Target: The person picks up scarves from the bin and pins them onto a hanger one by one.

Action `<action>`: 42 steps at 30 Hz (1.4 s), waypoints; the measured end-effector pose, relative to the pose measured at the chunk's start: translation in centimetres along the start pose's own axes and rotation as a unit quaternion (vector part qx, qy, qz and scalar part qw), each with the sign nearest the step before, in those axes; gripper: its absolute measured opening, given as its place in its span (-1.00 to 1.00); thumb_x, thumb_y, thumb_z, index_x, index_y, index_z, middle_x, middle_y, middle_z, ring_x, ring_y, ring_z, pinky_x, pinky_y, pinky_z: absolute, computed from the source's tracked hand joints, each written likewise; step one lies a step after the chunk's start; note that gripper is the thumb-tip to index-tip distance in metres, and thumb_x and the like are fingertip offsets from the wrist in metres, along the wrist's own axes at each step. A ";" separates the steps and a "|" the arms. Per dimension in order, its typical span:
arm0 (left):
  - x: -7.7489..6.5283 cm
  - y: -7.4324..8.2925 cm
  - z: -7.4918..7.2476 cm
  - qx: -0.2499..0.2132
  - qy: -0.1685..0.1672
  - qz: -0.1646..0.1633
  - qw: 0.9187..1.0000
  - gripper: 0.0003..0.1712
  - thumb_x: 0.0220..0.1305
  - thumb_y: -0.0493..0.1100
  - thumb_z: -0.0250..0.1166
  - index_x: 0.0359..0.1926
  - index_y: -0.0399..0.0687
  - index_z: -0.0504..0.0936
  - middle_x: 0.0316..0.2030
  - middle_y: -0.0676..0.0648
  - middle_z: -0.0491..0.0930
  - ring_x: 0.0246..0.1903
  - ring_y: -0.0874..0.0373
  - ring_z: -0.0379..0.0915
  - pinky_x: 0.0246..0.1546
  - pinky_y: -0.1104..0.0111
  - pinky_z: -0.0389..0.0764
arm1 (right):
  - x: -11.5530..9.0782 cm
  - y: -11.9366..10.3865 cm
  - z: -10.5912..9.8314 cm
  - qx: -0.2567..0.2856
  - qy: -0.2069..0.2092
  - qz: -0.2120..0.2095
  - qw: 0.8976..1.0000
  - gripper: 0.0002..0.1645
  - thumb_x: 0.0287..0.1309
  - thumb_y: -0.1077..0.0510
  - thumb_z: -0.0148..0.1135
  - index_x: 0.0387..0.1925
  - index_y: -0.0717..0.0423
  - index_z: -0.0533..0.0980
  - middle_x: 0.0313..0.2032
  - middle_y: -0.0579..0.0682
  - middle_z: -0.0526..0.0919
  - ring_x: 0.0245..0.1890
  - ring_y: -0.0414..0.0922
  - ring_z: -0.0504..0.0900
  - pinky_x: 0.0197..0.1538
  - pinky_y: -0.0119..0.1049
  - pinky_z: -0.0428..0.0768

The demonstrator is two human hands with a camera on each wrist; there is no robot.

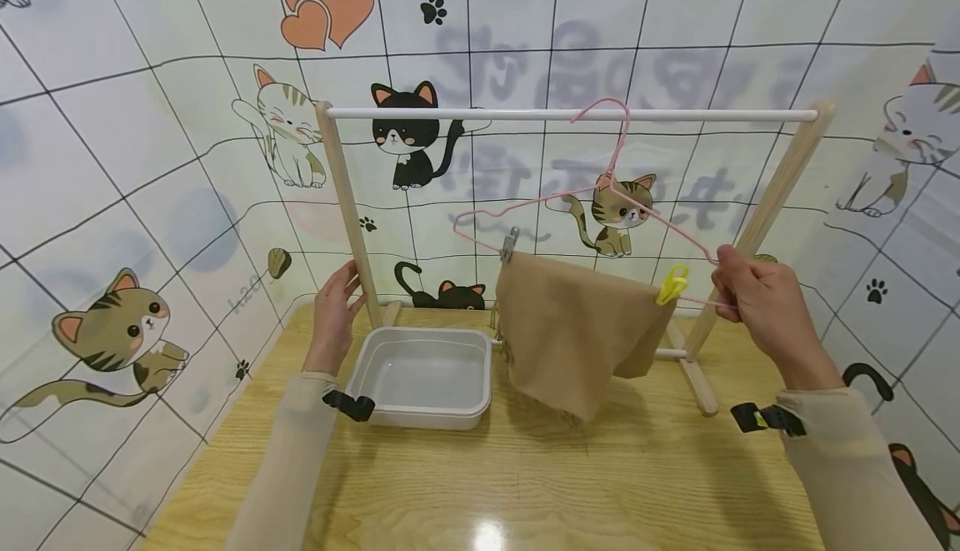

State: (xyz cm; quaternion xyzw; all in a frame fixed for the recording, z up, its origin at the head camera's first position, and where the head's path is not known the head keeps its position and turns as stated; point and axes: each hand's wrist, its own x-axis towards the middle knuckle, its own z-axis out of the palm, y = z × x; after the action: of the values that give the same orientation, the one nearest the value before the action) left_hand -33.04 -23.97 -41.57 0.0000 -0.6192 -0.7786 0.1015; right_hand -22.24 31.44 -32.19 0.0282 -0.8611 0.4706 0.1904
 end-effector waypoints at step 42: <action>-0.2 -0.3 -0.1 -0.019 -0.016 0.014 1.000 -0.34 0.67 0.09 -0.14 0.54 -0.22 0.21 0.52 -0.20 0.18 0.53 -0.02 0.10 0.52 0.04 0.17 | 2.3 -0.4 1.4 0.050 -0.024 0.009 0.998 -0.29 0.53 -0.25 -0.05 -0.51 0.22 0.57 -0.61 -0.13 0.46 -0.65 -0.31 0.52 -0.50 -0.52 0.62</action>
State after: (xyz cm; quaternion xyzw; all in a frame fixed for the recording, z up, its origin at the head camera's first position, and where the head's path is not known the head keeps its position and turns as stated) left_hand -32.90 -23.96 -41.94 -0.0230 -0.6061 -0.7885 0.1020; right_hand -24.70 30.34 -31.74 0.0419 -0.8409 0.5141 0.1637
